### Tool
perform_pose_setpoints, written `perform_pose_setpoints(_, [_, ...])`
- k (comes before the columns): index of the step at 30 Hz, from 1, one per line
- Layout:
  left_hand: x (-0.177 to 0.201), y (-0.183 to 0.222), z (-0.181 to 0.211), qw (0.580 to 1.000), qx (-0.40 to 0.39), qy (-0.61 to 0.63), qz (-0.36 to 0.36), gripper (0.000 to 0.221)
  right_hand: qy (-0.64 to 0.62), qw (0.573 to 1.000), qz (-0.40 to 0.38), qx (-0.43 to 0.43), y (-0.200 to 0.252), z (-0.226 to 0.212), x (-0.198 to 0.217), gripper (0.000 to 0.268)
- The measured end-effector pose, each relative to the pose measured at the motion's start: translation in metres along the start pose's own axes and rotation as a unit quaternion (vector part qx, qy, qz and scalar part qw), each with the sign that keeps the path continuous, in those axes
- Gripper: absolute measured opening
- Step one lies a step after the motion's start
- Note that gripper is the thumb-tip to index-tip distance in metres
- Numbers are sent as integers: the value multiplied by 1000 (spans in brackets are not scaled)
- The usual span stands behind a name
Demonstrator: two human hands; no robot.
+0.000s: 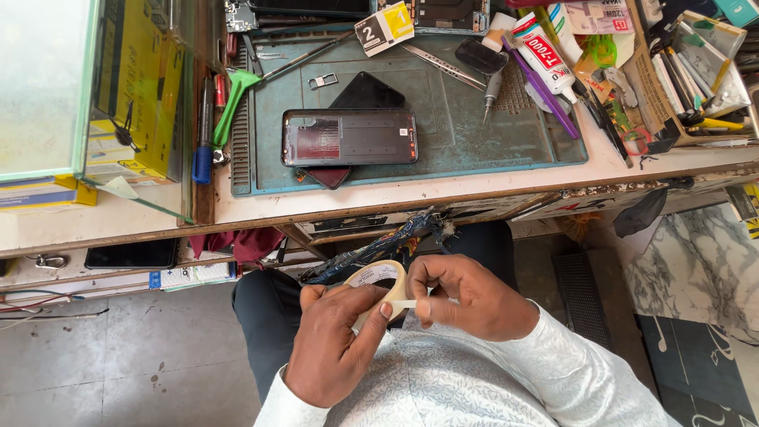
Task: The person disassembles a smartphone, removes the back cover and battery, and applies adhesive tape to the back of the device. They handle the phone, a battery, and a roll of tape while working at a cluttered repair bench.
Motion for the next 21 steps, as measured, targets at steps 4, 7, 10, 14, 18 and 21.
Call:
perform_pose_setpoints(4, [6, 2, -2, 999, -3, 7, 50, 24, 140, 990, 30, 4, 1, -16, -2, 22])
perform_pose_setpoints(7, [8, 6, -3, 997, -17, 2, 81, 20, 220, 973, 61, 42, 2, -31, -7, 18])
perform_pose_setpoints(10, [8, 8, -4, 994, -29, -9, 106, 20, 266, 957, 77, 89, 4, -40, -16, 14])
perform_pose_setpoints(14, [5, 7, -13, 993, -7, 15, 120, 20, 309, 939, 89, 123, 6, -43, -25, 13])
perform_pose_setpoints(18, [0, 9, -19, 992, -17, 31, 123, 21, 334, 925, 95, 153, 9, -43, -29, 12])
perform_pose_setpoints(21, [4, 12, -37, 982, 3, 97, 162, 15, 351, 913, 104, 178, 16, -47, -29, 12])
Point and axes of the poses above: each hand's wrist, its own y-axis away from the middle knuckle, its own x-axis out of the back of the hand, z = x × y, the point moved 9 cm from there along -y, towards the middle knuckle, and after that the axes turned 12 degrees about -z, right-handed, at the moved point
